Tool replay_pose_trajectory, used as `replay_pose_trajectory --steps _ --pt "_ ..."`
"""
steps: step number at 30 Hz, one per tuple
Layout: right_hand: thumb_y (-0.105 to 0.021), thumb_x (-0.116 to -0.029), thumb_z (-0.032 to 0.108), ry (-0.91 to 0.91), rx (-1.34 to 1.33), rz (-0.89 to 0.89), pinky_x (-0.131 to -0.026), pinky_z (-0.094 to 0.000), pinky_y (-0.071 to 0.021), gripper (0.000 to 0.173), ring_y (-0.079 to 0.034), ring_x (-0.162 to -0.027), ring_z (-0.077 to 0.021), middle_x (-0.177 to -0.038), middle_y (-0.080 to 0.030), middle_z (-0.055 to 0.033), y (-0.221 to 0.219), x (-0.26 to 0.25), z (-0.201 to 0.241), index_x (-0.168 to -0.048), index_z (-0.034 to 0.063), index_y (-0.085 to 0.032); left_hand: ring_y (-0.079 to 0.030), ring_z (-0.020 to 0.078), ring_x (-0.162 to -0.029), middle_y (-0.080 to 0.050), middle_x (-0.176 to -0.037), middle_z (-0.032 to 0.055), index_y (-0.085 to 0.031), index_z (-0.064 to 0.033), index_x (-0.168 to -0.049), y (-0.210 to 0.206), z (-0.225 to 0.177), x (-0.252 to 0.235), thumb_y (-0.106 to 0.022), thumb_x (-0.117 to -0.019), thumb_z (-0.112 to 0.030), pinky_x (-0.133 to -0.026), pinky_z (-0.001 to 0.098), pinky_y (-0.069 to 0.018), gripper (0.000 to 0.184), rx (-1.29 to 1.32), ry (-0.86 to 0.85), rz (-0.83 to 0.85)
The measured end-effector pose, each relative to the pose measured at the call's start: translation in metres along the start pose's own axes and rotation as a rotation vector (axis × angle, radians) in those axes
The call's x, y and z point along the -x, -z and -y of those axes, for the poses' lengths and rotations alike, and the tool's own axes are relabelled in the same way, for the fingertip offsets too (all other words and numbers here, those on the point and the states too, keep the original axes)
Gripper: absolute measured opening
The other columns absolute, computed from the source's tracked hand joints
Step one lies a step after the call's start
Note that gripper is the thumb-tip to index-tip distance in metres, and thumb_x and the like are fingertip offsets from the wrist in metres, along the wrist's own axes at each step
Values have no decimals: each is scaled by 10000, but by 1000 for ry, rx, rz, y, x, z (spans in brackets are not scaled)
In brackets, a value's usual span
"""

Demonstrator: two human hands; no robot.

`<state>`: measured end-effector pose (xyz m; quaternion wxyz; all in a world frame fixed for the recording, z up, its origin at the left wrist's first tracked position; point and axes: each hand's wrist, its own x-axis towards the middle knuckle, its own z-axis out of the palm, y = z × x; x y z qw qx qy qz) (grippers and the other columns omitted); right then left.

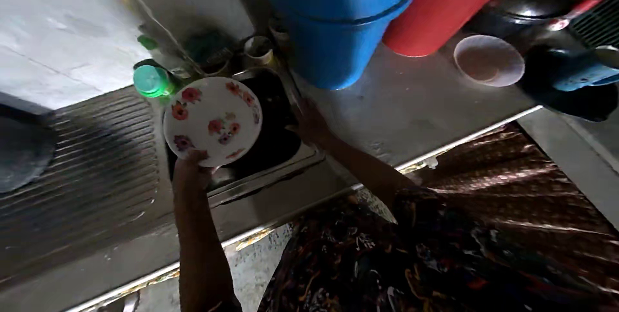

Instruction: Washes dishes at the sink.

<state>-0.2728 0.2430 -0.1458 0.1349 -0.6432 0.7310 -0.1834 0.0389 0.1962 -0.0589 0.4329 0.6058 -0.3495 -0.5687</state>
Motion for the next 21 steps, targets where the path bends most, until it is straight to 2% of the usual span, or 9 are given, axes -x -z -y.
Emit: replay_pose_trajectory --steps 2,4,5,8,11,14,18,19,21 --pt "-519 -1065 368 71 72 182 -1268 -586 -156 577 -239 -1538 -436 -1615 -360 -253 -12 -10 38 -1484 -28 -494 -661 205 -917 -609 -1114 128 -471 -52 -1345 15 0 -4 -508 -993 -65 -737 422 -605 354 76 39 -9" --pt "-577 -1033 152 107 65 406 -1180 -644 -302 316 -517 -1339 -446 -1353 -615 -268 -30 -7 69 -1257 -55 -660 -656 249 -983 -607 -1162 152 -474 -46 -1339 31 2 -12 -475 -994 -56 -781 488 -592 345 143 47 15" --pt "-586 -1030 142 105 20 499 -1132 -664 -352 306 -554 -1288 -454 -1313 -632 -272 -38 -5 78 -1252 -54 -662 -657 226 -942 -609 -1116 130 -476 -52 -1312 38 2 -17 -473 -988 -44 -762 467 -591 324 143 33 20" --pt "-569 -1042 185 150 4 567 -1117 -680 -343 316 -584 -1239 -448 -1263 -658 -259 -34 8 98 -1251 -32 -666 -655 158 -805 -609 -977 82 -472 -39 -1257 57 -2 -30 -484 -981 0 -694 386 -598 278 114 5 38" --pt "-574 -1046 205 181 -195 324 -1084 -572 -457 297 -644 -1204 -345 -1254 -699 -178 -3 31 78 -1263 47 -703 -672 155 -799 -624 -975 70 -451 -68 -1292 76 1 -46 -480 -981 -2 -673 378 -609 320 106 5 108" --pt "-618 -1032 272 -63 -308 60 -1172 -499 -401 427 -533 -1375 -293 -1460 -584 -139 43 73 23 -1421 96 -606 -694 156 -820 -648 -995 70 -439 -82 -1323 88 -4 -56 -456 -983 -3 -691 373 -623 350 127 -2 179" --pt "-589 -1037 352 -330 -65 -247 -1228 -556 -278 606 -381 -1471 -442 -1549 -445 -276 71 153 -64 -1479 -48 -485 -706 184 -864 -666 -1012 67 -453 -96 -1292 104 -8 -69 -423 -1006 -82 -734 402 -624 289 173 -14 269" --pt "-587 -1037 339 -468 3 -216 -1236 -547 -260 625 -355 -1484 -449 -1563 -410 -301 84 166 -52 -1489 -73 -458 -708 194 -883 -671 -1023 70 -467 -97 -1275 106 -10 -71 -410 -1019 -108 -748 415 -624 262 188 -12 285" --pt "-494 -1085 383 -822 80 207 -1268 -509 -143 727 -126 -1579 -387 -1697 -117 -246 125 163 -1 -1621 -2 -190 -707 197 -911 -673 -1040 66 -485 -110 -1245 109 -13 -72 -386 -1039 -148 -773 426 -622 231 197 -7 305"
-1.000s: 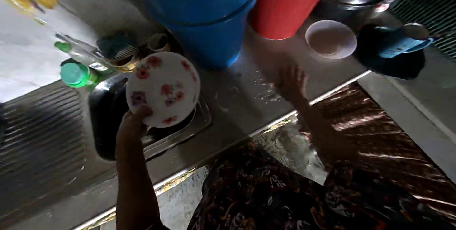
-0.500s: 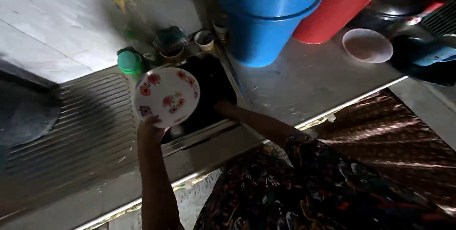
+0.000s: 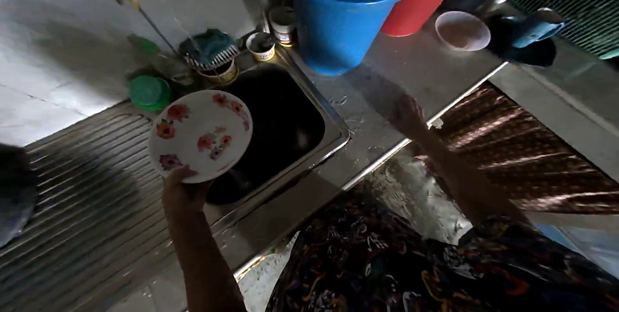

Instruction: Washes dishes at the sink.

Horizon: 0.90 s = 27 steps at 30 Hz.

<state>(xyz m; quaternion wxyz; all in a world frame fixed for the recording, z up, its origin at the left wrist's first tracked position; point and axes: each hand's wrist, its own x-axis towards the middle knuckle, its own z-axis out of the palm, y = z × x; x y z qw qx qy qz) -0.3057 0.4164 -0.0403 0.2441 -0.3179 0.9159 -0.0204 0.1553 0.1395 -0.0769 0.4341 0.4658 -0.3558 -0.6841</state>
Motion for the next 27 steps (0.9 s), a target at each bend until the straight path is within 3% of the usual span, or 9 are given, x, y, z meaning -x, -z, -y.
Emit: replay_pose_trajectory --steps 2,4,8,12,15,17,19,22,27 --pt "-484 -1045 533 -1 74 -136 -1254 -594 -118 830 -90 -1571 -450 -1691 -90 -279 -36 -9 6 -1635 35 -182 -699 203 -943 -665 -1066 72 -484 -106 -1241 -1 0 -1 -376 -1034 -148 -794 445 -616 237 18 -19 16" --pt "-545 -942 644 226 0 -527 -1195 -728 -132 889 -184 -1521 -539 -1633 -260 -319 -105 -54 8 -1574 38 -386 -696 203 -959 -661 -1081 70 -482 -109 -1252 -4 2 1 -383 -1032 -158 -798 459 -614 246 33 -26 -6" --pt "-422 -981 718 372 -9 -289 -1232 -686 -16 930 -31 -1567 -483 -1697 -111 -257 -104 -99 117 -1641 90 -235 -698 215 -943 -655 -1087 82 -469 -116 -1276 -23 4 8 -389 -1043 -180 -754 454 -617 254 63 -15 -50" --pt "-672 -965 267 511 -162 -245 -1260 -611 -119 811 -85 -1576 -423 -1706 -139 -210 -89 -150 201 -1623 45 -253 -689 252 -994 -643 -1151 111 -470 -108 -1320 -43 15 13 -408 -1046 -205 -780 490 -613 298 117 -24 -70" --pt "-602 -1022 110 809 -277 -105 -1146 -569 -408 456 -484 -1383 -427 -1521 -484 -242 -84 -140 210 -1471 71 -537 -681 266 -1031 -633 -1196 125 -456 -106 -1353 -58 24 17 -392 -1052 -247 -806 508 -607 339 129 -15 -67" --pt "-601 -999 1 982 -229 75 -1073 -581 -470 473 -599 -1256 -444 -1398 -600 -258 -72 -118 198 -1461 98 -578 -683 243 -1001 -637 -1158 101 -469 -116 -1314 -67 26 24 -394 -1051 -247 -786 497 -608 303 141 -29 -100" --pt "-571 -1033 23 872 -139 145 -1178 -480 -385 446 -532 -1376 -324 -1465 -583 -146 -37 -81 176 -1471 108 -562 -690 204 -981 -657 -1111 53 -487 -146 -1263 -68 30 27 -374 -1062 -273 -782 473 -614 263 150 -60 -87" --pt "-635 -1003 166 968 -358 -319 -1167 -464 -417 351 -568 -1329 -329 -1363 -641 -188 -50 -136 79 -1322 23 -669 -694 187 -955 -663 -1084 27 -488 -175 -1250 -65 37 30 -358 -1054 -310 -750 457 -618 271 123 -98 -114" --pt "-586 -1037 320 349 -272 -388 -1155 -569 -404 488 -486 -1406 -362 -1512 -516 -182 27 -225 -77 -1467 93 -538 -683 192 -949 -653 -1094 36 -493 -179 -1253 -73 47 32 -364 -1047 -327 -731 453 -608 284 95 -133 -186"
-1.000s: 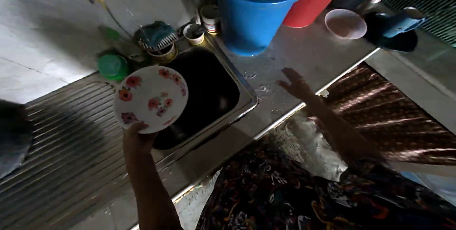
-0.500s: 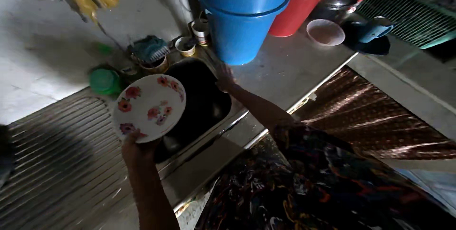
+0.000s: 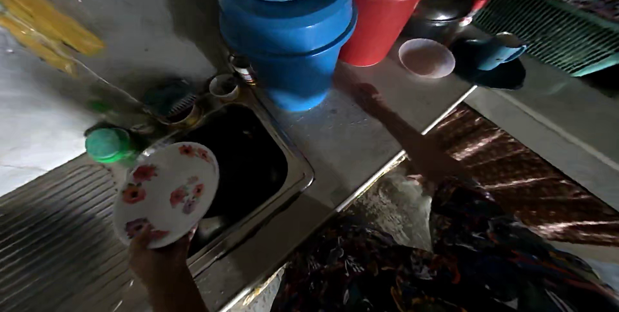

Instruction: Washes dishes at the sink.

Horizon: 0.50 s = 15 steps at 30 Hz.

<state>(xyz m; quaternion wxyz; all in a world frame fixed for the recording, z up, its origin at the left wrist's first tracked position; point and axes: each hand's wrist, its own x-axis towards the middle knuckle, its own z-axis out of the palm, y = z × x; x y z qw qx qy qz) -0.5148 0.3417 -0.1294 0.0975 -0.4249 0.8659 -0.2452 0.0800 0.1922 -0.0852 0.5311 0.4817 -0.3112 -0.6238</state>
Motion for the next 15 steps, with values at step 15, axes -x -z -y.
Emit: replay_pose_trajectory --steps 15 --pt "-584 -1018 494 643 -16 432 -1249 -542 -253 715 -236 -1548 -400 -1664 -281 -207 -132 25 200 -1579 91 -398 -679 181 -979 -656 -1085 56 -480 -130 -1291 -71 40 31 -296 -1090 -242 -829 446 -596 295 143 -119 -184"
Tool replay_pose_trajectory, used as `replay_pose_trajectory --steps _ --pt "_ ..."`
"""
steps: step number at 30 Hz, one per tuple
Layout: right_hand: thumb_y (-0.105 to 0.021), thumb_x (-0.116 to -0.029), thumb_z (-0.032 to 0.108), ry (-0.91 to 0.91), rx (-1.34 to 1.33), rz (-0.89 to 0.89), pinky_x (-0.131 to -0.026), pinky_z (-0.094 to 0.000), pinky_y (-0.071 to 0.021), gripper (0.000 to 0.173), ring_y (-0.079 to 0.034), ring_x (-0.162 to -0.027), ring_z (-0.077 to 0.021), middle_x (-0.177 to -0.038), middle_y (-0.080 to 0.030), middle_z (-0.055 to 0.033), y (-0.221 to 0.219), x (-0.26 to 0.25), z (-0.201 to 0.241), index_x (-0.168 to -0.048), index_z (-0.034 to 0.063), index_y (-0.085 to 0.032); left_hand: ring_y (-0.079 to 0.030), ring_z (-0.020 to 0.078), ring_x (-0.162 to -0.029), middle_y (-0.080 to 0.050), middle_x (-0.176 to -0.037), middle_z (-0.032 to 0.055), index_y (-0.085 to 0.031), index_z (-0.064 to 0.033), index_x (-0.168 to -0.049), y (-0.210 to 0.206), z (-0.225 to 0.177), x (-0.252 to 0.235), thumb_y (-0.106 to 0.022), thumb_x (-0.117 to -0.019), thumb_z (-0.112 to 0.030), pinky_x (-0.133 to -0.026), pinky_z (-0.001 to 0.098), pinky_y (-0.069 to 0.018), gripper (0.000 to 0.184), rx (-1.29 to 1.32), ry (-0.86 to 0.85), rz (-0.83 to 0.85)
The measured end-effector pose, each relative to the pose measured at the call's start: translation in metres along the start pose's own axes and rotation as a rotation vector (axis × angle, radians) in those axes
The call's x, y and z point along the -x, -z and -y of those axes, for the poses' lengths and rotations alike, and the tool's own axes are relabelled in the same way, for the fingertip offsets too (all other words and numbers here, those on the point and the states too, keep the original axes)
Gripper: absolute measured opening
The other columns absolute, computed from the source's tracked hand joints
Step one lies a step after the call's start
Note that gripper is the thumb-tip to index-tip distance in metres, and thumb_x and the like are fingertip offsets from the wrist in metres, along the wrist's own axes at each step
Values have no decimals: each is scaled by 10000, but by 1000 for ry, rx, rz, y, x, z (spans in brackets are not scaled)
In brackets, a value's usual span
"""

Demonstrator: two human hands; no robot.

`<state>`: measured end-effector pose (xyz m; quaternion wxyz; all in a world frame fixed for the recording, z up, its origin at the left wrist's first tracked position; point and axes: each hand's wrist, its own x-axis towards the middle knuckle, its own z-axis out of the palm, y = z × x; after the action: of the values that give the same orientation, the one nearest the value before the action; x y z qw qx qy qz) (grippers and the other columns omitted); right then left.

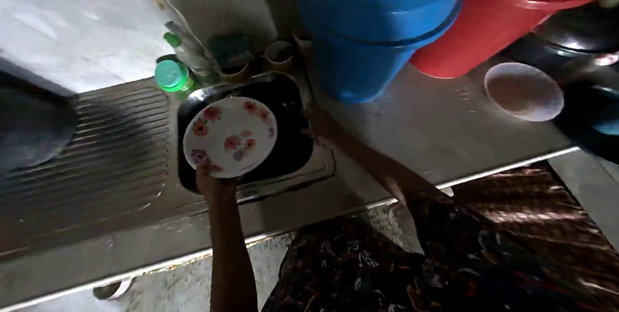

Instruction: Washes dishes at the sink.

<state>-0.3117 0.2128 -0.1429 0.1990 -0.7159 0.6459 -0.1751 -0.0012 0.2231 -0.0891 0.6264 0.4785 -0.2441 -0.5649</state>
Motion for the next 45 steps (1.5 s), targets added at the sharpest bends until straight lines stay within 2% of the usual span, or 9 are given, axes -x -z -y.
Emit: replay_pose_trajectory --steps 3,8,11,14,19,23,37,41,45 --pt "-605 -995 514 -121 26 -49 -1257 -568 -209 801 -195 -1556 -418 -1687 -206 -220 4 -45 -6 -1622 110 -314 -678 192 -1026 -660 -1151 74 -478 -124 -1342 11 3 4 -319 -1100 -258 -856 445 -594 319 -17 -16 -18" --pt "-535 -1076 295 184 24 229 -1248 -456 -294 392 -593 -1309 -273 -1354 -660 -151 -7 23 52 -1315 12 -662 -672 163 -997 -647 -1104 57 -467 -91 -1330 25 -4 -1 -338 -1101 -242 -851 433 -599 303 -59 -63 49" --pt "-583 -1042 179 320 -83 -79 -1193 -462 -362 305 -603 -1300 -300 -1330 -682 -148 2 71 25 -1256 3 -709 -660 158 -1054 -633 -1174 51 -428 -102 -1377 32 -13 0 -301 -1111 -275 -897 430 -588 342 -60 -73 117" --pt "-642 -996 235 38 30 -433 -1159 -470 -411 365 -571 -1321 -330 -1353 -659 -162 51 121 -57 -1290 26 -692 -651 166 -1086 -632 -1195 48 -444 -126 -1371 36 -22 5 -304 -1105 -307 -906 445 -581 351 -40 -69 90" --pt "-482 -1079 406 -509 101 -397 -1249 -569 -232 637 -280 -1526 -434 -1624 -337 -258 148 200 -231 -1559 -1 -390 -647 195 -1103 -626 -1226 72 -447 -126 -1388 32 -25 7 -302 -1106 -344 -907 471 -578 385 -44 -69 64" --pt "-483 -1065 425 -656 334 -316 -1150 -727 -287 615 -339 -1470 -503 -1583 -386 -281 157 192 -258 -1553 57 -414 -656 201 -1105 -646 -1227 49 -483 -175 -1376 17 -36 25 -362 -1094 -356 -906 486 -577 357 18 -100 -33" --pt "-423 -1106 335 143 19 53 -1222 -657 -189 513 -310 -1490 -507 -1573 -403 -296 -43 32 79 -1415 -47 -569 -656 207 -1119 -636 -1262 115 -412 -73 -1447 86 -89 -20 -353 -1100 -282 -952 437 -571 409 60 -380 -153" --pt "-534 -1072 149 64 -182 81 -1099 -539 -460 332 -617 -1253 -405 -1341 -638 -251 -57 -36 127 -1315 -55 -632 -575 166 -1235 -514 -1453 122 -318 -66 -1560 102 -95 -51 -467 -1057 -270 -1020 367 -518 563 -134 -358 -131" --pt "-601 -1048 237 -168 -185 145 -1130 -624 -392 511 -497 -1361 -474 -1483 -500 -298 -102 -122 129 -1500 27 -491 -614 200 -1183 -550 -1439 134 -332 -171 -1580 98 -113 -59 -516 -1052 -335 -971 412 -539 583 -370 -272 -3"
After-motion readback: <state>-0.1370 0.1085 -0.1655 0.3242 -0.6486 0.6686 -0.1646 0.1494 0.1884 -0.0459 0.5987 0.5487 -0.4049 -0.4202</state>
